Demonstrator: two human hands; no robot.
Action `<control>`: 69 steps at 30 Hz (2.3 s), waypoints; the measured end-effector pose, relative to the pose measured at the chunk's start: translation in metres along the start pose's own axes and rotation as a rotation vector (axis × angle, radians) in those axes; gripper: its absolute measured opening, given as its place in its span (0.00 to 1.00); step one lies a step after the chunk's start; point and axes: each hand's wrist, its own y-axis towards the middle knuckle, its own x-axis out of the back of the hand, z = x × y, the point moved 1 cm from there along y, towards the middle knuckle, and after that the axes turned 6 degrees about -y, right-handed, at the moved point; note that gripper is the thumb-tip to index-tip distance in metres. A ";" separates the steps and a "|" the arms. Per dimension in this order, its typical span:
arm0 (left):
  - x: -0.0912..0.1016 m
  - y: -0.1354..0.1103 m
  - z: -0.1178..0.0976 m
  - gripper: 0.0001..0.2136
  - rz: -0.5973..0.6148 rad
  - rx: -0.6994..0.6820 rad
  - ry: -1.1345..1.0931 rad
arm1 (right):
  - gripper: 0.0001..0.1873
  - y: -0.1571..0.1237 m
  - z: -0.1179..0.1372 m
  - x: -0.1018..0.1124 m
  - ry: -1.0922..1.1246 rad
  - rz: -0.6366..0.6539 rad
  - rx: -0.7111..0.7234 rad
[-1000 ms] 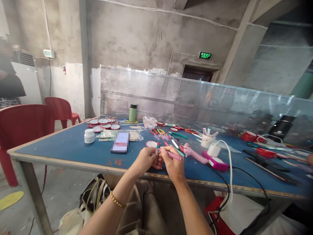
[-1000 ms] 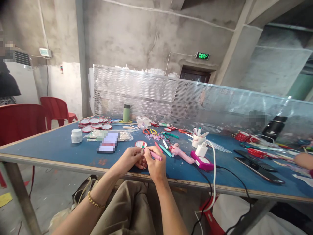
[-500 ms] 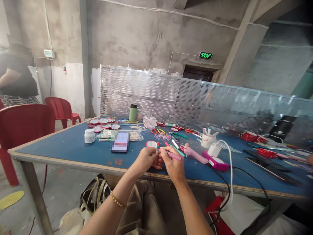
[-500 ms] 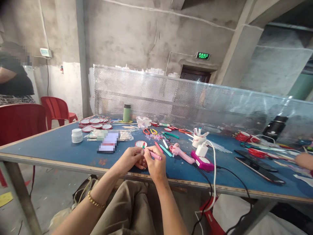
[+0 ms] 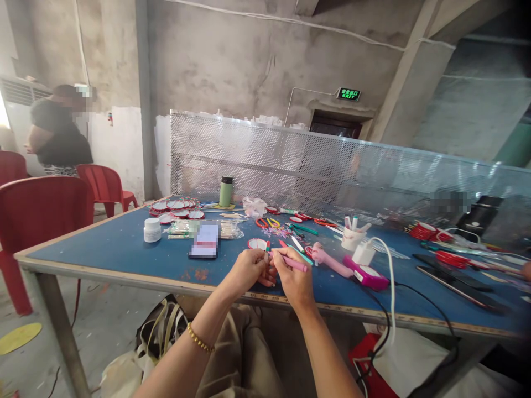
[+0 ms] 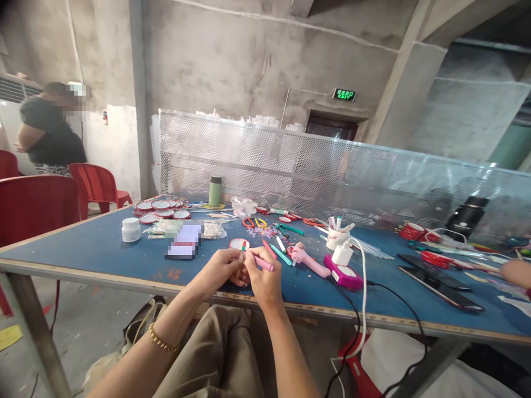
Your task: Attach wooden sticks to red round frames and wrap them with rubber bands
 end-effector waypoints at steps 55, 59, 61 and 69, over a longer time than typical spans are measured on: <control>0.000 0.001 0.000 0.14 -0.007 -0.008 -0.002 | 0.11 -0.001 -0.003 0.001 -0.011 -0.020 0.003; 0.000 0.001 0.000 0.16 -0.007 -0.002 -0.003 | 0.10 -0.001 -0.005 0.001 -0.045 -0.023 0.021; 0.000 0.001 -0.001 0.17 -0.007 0.000 -0.005 | 0.10 -0.001 -0.006 0.001 -0.068 -0.024 0.036; -0.001 0.000 -0.003 0.16 -0.002 -0.003 -0.018 | 0.10 0.000 -0.006 0.001 -0.062 -0.038 0.018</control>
